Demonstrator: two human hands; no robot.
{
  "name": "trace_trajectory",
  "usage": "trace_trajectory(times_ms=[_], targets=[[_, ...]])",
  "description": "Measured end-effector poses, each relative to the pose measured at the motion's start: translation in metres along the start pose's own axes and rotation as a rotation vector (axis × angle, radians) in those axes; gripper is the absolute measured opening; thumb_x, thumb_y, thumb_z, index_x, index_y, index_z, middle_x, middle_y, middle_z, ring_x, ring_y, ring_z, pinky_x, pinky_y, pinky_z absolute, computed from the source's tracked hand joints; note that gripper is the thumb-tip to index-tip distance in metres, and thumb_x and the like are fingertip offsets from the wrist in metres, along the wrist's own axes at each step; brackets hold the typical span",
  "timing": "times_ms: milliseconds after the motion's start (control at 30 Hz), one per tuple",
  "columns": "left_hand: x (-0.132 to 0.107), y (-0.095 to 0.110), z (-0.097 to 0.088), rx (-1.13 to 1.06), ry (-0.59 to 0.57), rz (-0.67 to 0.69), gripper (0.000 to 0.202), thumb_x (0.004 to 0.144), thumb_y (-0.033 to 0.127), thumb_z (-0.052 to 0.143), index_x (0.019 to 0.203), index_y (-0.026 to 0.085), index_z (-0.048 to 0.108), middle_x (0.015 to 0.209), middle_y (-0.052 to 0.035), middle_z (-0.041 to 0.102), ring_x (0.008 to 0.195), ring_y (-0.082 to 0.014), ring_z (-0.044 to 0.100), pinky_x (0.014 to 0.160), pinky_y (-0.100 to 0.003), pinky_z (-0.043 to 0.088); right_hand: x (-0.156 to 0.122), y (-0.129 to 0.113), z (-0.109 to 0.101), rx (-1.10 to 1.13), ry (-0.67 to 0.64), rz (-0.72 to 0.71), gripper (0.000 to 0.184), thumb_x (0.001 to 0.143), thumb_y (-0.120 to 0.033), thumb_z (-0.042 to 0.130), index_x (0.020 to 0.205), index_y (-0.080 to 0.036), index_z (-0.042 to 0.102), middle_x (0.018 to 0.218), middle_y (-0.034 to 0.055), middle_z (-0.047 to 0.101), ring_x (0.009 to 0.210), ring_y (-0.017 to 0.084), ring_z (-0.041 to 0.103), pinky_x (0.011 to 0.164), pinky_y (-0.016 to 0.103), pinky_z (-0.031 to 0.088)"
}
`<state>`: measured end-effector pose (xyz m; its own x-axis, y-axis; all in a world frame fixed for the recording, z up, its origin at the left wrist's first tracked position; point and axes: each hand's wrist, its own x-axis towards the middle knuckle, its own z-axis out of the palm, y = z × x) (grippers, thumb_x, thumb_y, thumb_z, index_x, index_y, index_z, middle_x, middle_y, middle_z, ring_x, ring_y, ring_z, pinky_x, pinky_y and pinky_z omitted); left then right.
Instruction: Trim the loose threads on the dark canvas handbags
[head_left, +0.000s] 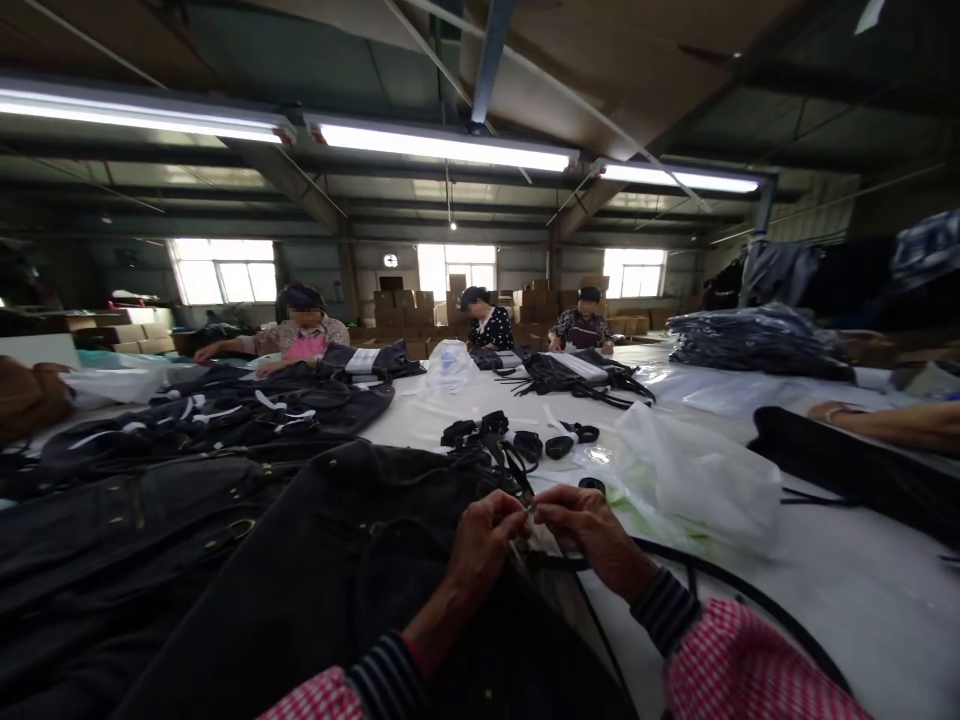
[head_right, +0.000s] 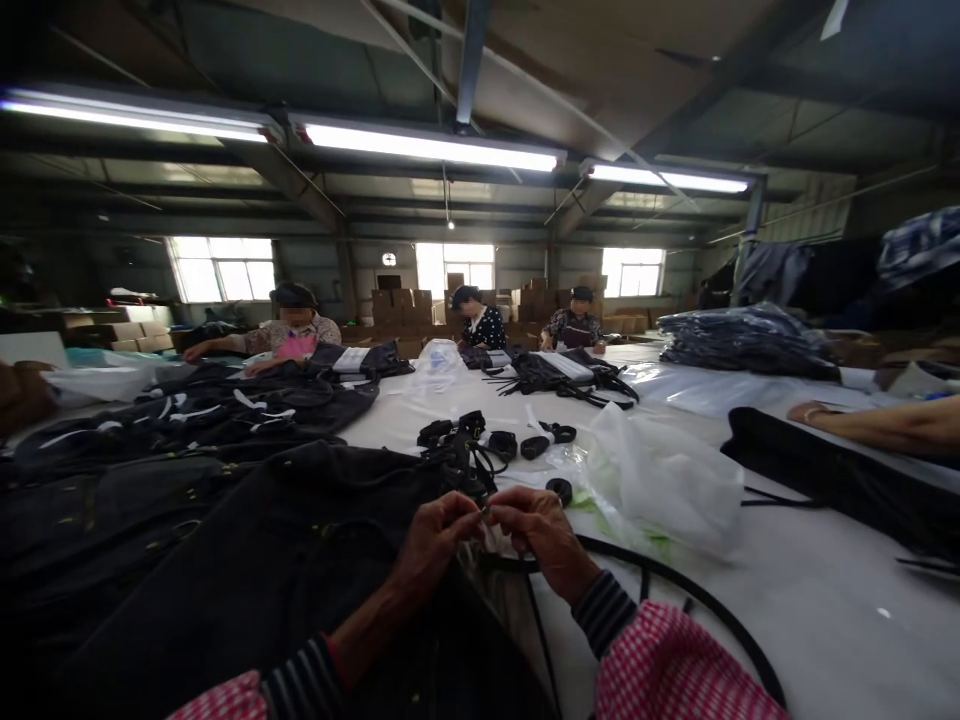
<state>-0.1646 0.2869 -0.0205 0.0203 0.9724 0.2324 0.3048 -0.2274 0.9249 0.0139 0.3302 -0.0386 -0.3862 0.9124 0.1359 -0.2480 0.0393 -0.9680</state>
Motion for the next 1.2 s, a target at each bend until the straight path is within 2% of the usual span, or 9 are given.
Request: trace_trajectory(times_ms=[167,300,500,733,933,1067,1200], targets=[[0.001,0.0,0.001,0.026,-0.03,0.001,0.027,0.085,0.043,0.06,0.082,0.017,0.067,0.076,-0.0029,0.072,0.076,-0.0191,0.066,0.074,-0.028,0.047,-0.001,-0.001,0.0,-0.073,0.003,-0.001,0.029,0.076,-0.039,0.081,0.092,-0.015,0.078,0.065,0.0001,0.065,0.05,0.006,0.043,0.045,0.02,0.026],[0.002,0.0,0.0,0.072,-0.036,0.002,0.025,0.085,0.041,0.058,0.082,0.017,0.066,0.072,-0.0013,0.07,0.071,-0.0183,0.064,0.07,-0.027,0.046,-0.001,-0.003,0.003,-0.114,0.019,-0.021,0.027,0.075,-0.038,0.08,0.088,-0.014,0.077,0.064,-0.0005,0.065,0.048,0.006,0.043,0.044,0.02,0.027],[0.003,-0.004,-0.002,0.114,-0.034,0.007,0.025,0.086,0.04,0.057,0.081,0.017,0.066,0.068,0.0007,0.066,0.068,-0.0172,0.061,0.068,-0.026,0.043,-0.002,-0.006,0.008,-0.133,-0.024,-0.038,0.021,0.077,-0.035,0.079,0.082,-0.014,0.075,0.063,-0.002,0.062,0.048,0.006,0.042,0.044,0.019,0.028],[0.006,-0.006,-0.001,0.066,-0.049,-0.011,0.025,0.085,0.04,0.06,0.081,0.016,0.066,0.064,0.0023,0.06,0.063,-0.0146,0.054,0.062,-0.025,0.039,-0.003,-0.002,0.01,-0.019,-0.003,0.026,0.03,0.073,-0.04,0.083,0.083,-0.013,0.072,0.062,-0.0019,0.063,0.046,0.005,0.044,0.042,0.018,0.028],[0.005,-0.006,0.0,0.035,-0.051,-0.019,0.025,0.084,0.04,0.06,0.081,0.015,0.066,0.066,0.0013,0.06,0.062,-0.0139,0.053,0.061,-0.025,0.038,-0.003,-0.001,0.008,0.08,-0.038,0.077,0.033,0.071,-0.04,0.086,0.081,-0.013,0.068,0.071,0.0005,0.067,0.051,0.005,0.048,0.042,0.016,0.029],[0.004,-0.003,0.0,0.042,-0.051,-0.028,0.028,0.082,0.044,0.06,0.079,0.016,0.065,0.066,0.0003,0.06,0.062,-0.0147,0.052,0.06,-0.026,0.037,-0.003,0.003,0.006,0.09,-0.064,0.081,0.031,0.074,-0.039,0.084,0.082,-0.013,0.069,0.075,0.0024,0.068,0.053,0.006,0.052,0.043,0.015,0.032],[0.002,-0.002,0.001,0.089,-0.033,-0.019,0.024,0.082,0.04,0.058,0.079,0.017,0.065,0.065,0.0003,0.06,0.062,-0.0153,0.054,0.061,-0.026,0.039,-0.005,0.003,0.008,0.044,-0.047,0.058,0.03,0.074,-0.039,0.084,0.08,-0.012,0.07,0.071,0.0024,0.068,0.051,0.006,0.051,0.042,0.015,0.031]])
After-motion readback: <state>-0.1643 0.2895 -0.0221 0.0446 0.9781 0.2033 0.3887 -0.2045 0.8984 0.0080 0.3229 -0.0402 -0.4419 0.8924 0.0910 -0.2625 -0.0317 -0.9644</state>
